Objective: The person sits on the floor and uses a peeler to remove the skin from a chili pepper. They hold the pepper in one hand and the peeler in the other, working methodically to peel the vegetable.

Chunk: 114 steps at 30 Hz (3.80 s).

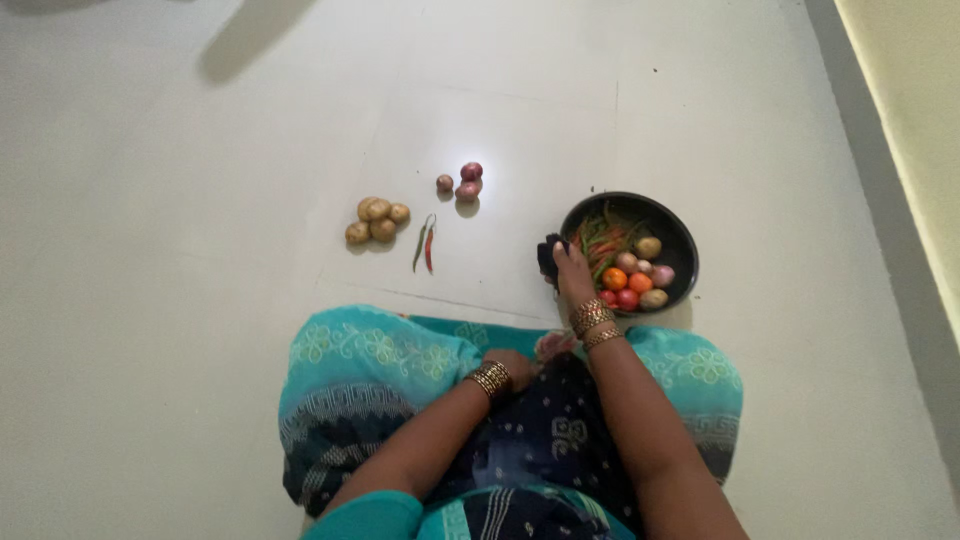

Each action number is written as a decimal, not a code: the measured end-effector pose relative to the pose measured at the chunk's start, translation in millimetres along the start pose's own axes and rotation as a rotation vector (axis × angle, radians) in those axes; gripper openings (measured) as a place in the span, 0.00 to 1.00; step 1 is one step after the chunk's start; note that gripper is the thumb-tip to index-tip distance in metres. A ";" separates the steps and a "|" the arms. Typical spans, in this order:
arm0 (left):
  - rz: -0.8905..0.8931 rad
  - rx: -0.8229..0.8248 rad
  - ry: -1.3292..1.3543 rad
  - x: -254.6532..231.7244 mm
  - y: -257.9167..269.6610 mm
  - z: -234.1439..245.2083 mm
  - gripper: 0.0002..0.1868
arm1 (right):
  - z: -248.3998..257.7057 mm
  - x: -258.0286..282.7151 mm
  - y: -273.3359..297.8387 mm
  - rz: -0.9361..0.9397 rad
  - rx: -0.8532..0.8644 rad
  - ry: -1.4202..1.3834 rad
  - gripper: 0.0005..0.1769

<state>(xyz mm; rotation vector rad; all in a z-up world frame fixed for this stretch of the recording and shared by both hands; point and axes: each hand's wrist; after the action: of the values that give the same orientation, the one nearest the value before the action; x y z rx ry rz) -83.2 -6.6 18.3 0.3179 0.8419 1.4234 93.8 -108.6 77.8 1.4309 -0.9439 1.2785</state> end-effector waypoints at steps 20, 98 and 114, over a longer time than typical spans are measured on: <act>0.047 0.124 -0.113 22.3 -6.9 -38.2 0.35 | 65.5 132.9 31.1 0.122 -0.202 0.446 0.36; -0.344 -0.653 1.043 55.6 46.9 144.8 0.13 | -35.6 34.9 52.5 -0.118 0.042 -0.088 0.21; -0.350 -0.816 0.724 46.3 40.5 138.9 0.07 | -61.9 12.3 56.2 -0.151 0.122 -0.092 0.23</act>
<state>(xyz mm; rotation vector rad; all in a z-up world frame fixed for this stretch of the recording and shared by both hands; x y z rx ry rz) -22.7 83.0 124.9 -0.9694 0.7479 1.4237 26.9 -61.4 98.1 1.6358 -0.8130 1.1837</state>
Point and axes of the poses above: each hand's wrist, its own y-axis away from the middle knuckle, its own z-axis out of the back of the hand, x = y × z
